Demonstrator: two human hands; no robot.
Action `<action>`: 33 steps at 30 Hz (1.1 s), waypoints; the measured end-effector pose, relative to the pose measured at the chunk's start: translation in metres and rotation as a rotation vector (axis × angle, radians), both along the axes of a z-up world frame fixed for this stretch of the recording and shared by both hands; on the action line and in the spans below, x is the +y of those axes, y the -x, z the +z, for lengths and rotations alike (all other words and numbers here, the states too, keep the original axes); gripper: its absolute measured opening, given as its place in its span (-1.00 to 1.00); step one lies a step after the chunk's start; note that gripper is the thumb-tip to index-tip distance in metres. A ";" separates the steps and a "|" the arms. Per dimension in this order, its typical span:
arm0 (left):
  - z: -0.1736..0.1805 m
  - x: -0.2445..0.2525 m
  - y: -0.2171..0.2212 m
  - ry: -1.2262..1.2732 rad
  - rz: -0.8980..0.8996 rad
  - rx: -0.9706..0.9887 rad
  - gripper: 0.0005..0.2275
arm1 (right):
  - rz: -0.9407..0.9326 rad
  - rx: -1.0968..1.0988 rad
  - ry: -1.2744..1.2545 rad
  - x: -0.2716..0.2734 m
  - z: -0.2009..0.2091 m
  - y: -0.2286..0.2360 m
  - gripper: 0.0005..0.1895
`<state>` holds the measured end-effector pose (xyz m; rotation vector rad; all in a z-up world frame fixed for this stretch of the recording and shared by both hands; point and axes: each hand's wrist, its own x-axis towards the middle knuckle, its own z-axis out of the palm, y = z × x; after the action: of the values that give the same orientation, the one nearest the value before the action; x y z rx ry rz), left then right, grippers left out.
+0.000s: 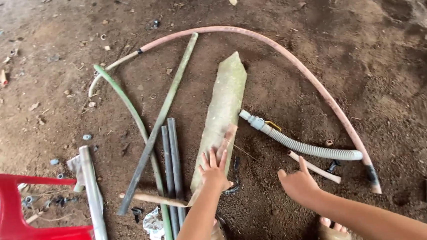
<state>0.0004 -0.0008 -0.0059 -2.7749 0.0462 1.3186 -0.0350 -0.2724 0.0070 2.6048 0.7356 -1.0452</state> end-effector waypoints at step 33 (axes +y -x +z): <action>-0.018 0.004 0.004 0.032 0.049 -0.075 0.08 | -0.077 -0.027 -0.024 0.036 0.034 -0.019 -0.38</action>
<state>-0.0038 0.0028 -0.0240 -2.8677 -0.0046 1.2331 -0.0157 -0.2366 0.0414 2.6818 0.6503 -1.0264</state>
